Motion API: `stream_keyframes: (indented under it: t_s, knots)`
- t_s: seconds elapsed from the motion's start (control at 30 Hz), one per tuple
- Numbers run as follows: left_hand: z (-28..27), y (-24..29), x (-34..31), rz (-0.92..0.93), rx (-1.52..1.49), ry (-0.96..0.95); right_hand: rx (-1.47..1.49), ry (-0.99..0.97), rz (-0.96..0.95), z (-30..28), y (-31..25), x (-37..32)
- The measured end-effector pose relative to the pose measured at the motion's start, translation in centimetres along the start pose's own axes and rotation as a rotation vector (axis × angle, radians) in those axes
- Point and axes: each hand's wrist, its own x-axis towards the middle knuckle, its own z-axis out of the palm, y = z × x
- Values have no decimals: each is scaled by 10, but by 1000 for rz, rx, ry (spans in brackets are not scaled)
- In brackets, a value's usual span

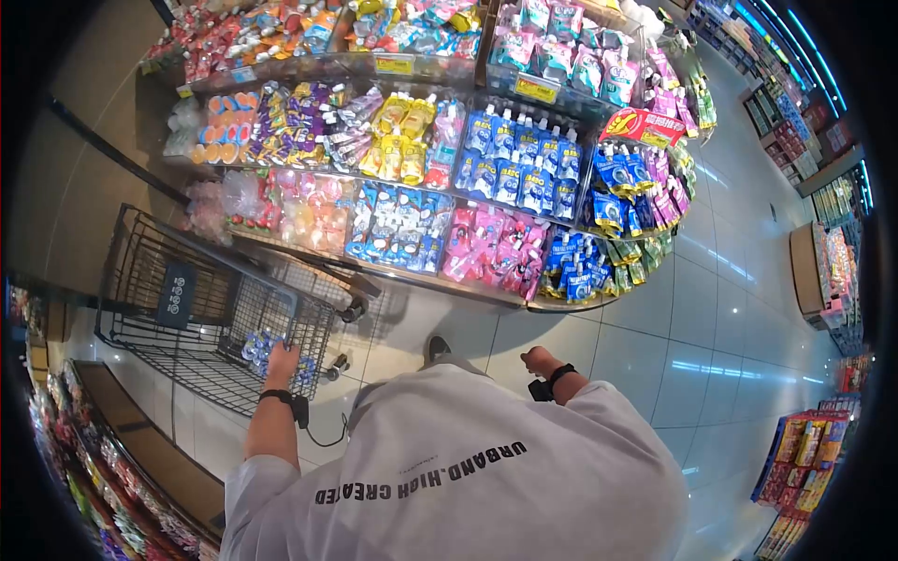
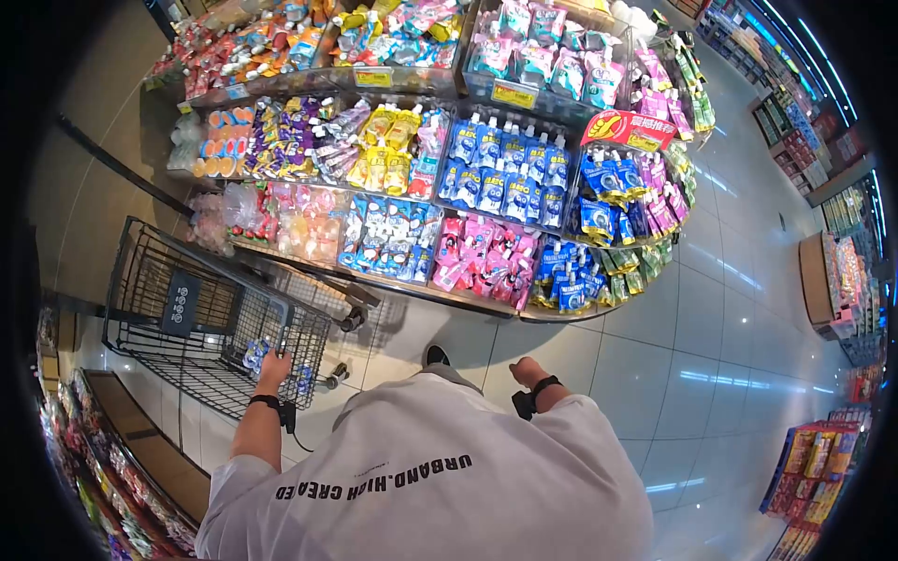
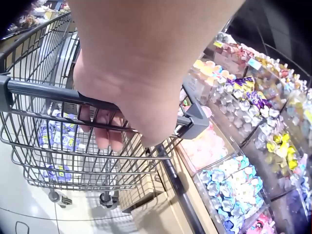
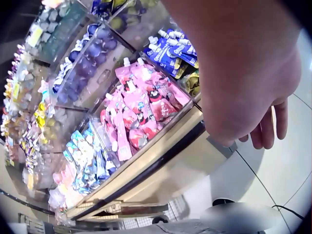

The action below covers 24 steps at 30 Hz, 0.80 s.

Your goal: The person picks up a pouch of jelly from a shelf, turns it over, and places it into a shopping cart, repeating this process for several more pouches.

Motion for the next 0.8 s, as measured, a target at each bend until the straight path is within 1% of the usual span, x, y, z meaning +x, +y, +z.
stream_keyframes:
  t_s: [0.07,0.1,0.13,0.2,0.23,0.3,0.33,0.4,0.43,0.47,0.53,0.57,0.6,0.63,0.7,0.73,0.8]
  knots:
    - [3,5,-20,79,146,42,288,49,-13,-2,1,0]
    - [-2,12,-36,63,127,-9,279,49,-26,-1,-2,-1]
    - [3,10,-44,58,117,5,299,91,-54,-3,-9,-3]
    - [11,5,-54,187,149,51,339,176,-113,-4,-24,-3]
    - [14,0,-62,179,134,67,326,180,-132,-2,-34,-1]
    - [21,-4,-81,189,119,28,201,228,-319,0,-55,8]
    - [25,-7,-91,176,97,36,178,230,-333,-3,-66,5]
    - [22,-7,-119,196,17,-44,214,109,-429,-8,-114,-25]
    - [19,-1,-138,159,60,-11,193,114,-441,-10,-137,-41]
    - [25,-5,-142,152,34,1,151,89,-481,-13,-162,-56]
    - [38,-19,-151,161,12,-51,82,64,-537,-7,-206,-94]
    - [32,-13,-172,164,4,-56,-33,106,-654,-6,-229,-115]
    - [38,-15,-179,155,-21,-39,-150,144,-769,-2,-248,-128]
    - [43,-19,-186,141,-12,-44,-173,148,-790,6,-264,-127]
    - [49,-24,-198,114,14,-78,-162,86,-1192,26,-288,-127]
    - [53,-26,-204,101,-1,-70,-179,76,-1203,37,-300,-131]
    - [56,-23,-229,90,62,-49,-108,-177,-1049,54,-327,-165]
